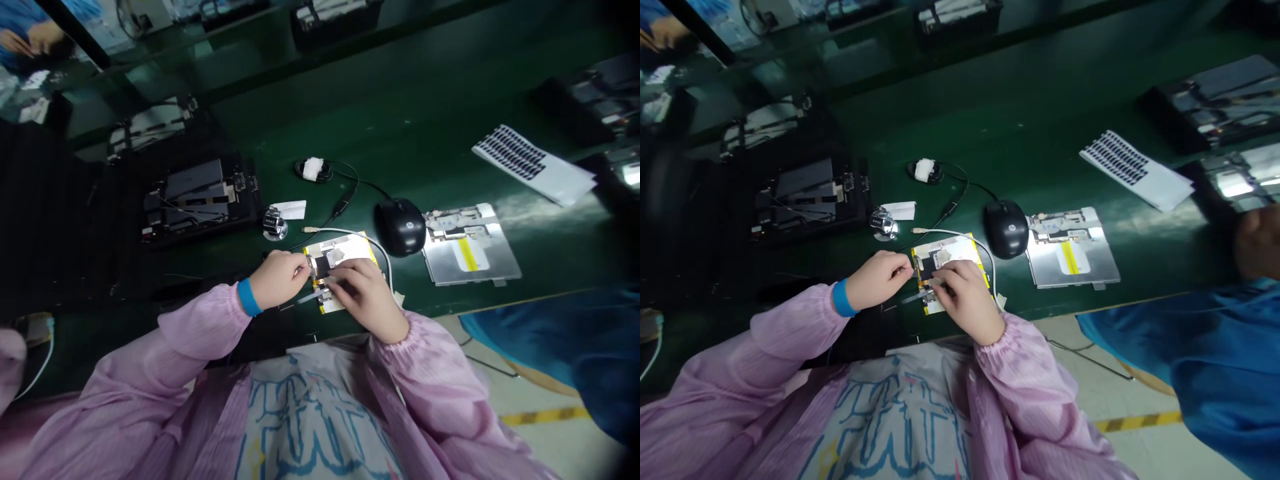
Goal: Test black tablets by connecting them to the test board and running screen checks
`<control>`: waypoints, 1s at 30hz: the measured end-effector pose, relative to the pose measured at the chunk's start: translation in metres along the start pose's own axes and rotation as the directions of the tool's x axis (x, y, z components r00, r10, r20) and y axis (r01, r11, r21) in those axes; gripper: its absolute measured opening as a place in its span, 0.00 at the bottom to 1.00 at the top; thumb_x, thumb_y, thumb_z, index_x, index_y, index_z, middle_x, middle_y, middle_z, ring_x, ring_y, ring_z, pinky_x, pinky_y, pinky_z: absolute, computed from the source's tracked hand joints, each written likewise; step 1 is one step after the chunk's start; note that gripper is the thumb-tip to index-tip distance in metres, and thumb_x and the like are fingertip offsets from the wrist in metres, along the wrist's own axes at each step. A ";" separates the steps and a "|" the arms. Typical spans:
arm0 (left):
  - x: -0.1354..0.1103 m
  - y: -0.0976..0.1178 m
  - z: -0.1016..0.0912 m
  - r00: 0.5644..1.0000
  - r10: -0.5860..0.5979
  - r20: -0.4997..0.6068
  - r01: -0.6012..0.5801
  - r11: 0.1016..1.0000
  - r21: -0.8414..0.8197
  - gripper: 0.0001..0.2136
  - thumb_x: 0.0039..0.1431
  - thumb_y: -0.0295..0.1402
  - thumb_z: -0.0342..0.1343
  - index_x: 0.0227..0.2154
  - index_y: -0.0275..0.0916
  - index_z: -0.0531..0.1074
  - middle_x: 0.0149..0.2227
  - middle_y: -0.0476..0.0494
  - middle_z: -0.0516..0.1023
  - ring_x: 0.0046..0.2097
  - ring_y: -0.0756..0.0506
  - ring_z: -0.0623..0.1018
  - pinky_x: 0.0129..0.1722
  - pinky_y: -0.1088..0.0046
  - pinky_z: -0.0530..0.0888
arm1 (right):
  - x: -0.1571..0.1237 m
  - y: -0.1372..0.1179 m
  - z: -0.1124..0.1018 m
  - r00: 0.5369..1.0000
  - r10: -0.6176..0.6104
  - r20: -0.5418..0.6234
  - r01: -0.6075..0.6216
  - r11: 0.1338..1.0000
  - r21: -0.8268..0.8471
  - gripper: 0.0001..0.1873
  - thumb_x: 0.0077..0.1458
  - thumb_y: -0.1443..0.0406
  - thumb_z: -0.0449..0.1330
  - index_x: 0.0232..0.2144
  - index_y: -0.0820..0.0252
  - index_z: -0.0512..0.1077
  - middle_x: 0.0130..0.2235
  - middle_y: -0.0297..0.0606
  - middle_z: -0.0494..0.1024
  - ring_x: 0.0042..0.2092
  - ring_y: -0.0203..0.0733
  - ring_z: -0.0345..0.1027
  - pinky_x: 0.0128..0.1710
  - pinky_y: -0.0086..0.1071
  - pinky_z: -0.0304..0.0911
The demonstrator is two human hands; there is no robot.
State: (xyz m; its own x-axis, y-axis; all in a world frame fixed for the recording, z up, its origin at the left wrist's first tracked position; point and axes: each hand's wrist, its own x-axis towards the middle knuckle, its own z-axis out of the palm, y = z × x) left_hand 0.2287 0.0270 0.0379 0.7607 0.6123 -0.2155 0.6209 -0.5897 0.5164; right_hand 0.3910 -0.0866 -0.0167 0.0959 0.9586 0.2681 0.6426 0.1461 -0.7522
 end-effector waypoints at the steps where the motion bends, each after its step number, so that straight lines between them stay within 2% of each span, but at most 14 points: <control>1: 0.000 0.000 0.000 1.000 -0.005 0.008 0.005 0.999 0.036 0.12 0.59 0.28 0.49 0.20 0.37 0.68 0.20 0.47 0.70 0.26 0.47 0.70 0.33 0.69 0.65 | -0.001 0.001 -0.001 0.999 -0.027 0.040 0.029 0.999 -0.046 0.09 0.58 0.62 0.57 0.39 0.55 0.75 0.40 0.42 0.76 0.45 0.50 0.68 0.45 0.46 0.65; 5: 0.001 0.003 0.002 0.999 -0.049 0.016 0.046 0.983 0.179 0.12 0.57 0.26 0.48 0.20 0.36 0.70 0.23 0.42 0.74 0.32 0.43 0.72 0.38 0.63 0.65 | -0.001 0.000 -0.001 0.988 -0.042 0.147 0.068 0.982 -0.178 0.13 0.56 0.59 0.60 0.43 0.55 0.74 0.47 0.44 0.73 0.50 0.53 0.64 0.49 0.49 0.62; 10: 0.003 0.002 0.007 0.993 -0.120 0.001 0.118 0.978 0.174 0.12 0.56 0.28 0.49 0.19 0.35 0.71 0.25 0.41 0.77 0.34 0.42 0.72 0.40 0.60 0.64 | -0.002 0.001 -0.001 0.982 -0.046 0.182 0.082 0.978 -0.193 0.18 0.55 0.55 0.61 0.46 0.55 0.73 0.49 0.45 0.72 0.51 0.54 0.63 0.50 0.49 0.59; 14: 0.002 0.003 0.011 0.992 -0.121 -0.023 0.123 0.967 0.225 0.12 0.56 0.29 0.49 0.21 0.35 0.74 0.27 0.40 0.78 0.36 0.41 0.72 0.40 0.58 0.62 | -0.004 0.002 -0.001 0.968 -0.068 0.241 0.130 0.959 -0.251 0.30 0.49 0.47 0.64 0.50 0.56 0.70 0.52 0.47 0.70 0.52 0.58 0.60 0.51 0.51 0.56; 16: 0.001 0.005 0.013 0.993 -0.117 -0.030 0.121 0.961 0.249 0.13 0.56 0.30 0.49 0.21 0.34 0.75 0.28 0.39 0.79 0.36 0.40 0.72 0.40 0.58 0.61 | -0.004 0.001 0.000 0.964 -0.075 0.254 0.148 0.948 -0.281 0.34 0.47 0.45 0.64 0.51 0.56 0.69 0.53 0.48 0.69 0.53 0.60 0.60 0.51 0.52 0.54; 22: 0.001 0.008 0.016 0.992 -0.119 -0.033 0.123 0.947 0.296 0.13 0.56 0.30 0.48 0.21 0.34 0.75 0.30 0.39 0.79 0.37 0.41 0.72 0.39 0.59 0.61 | -0.006 -0.001 0.002 0.970 -0.098 0.224 0.169 0.930 -0.326 0.29 0.52 0.47 0.61 0.50 0.59 0.69 0.53 0.49 0.68 0.52 0.58 0.59 0.50 0.49 0.54; 30: 0.000 0.007 0.017 0.996 -0.084 -0.032 0.090 0.947 0.308 0.13 0.56 0.30 0.48 0.21 0.35 0.75 0.29 0.40 0.78 0.36 0.41 0.72 0.38 0.59 0.60 | -0.006 -0.002 0.002 0.969 -0.113 0.219 0.186 0.918 -0.350 0.29 0.52 0.46 0.60 0.49 0.60 0.70 0.53 0.48 0.68 0.51 0.56 0.59 0.50 0.48 0.54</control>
State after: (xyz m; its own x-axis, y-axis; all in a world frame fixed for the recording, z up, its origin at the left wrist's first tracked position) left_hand 0.2363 0.0138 0.0280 0.6994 0.6763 -0.2310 0.7147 -0.6658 0.2144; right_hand 0.3878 -0.0916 -0.0183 -0.1456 0.9662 0.2129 0.8739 0.2265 -0.4301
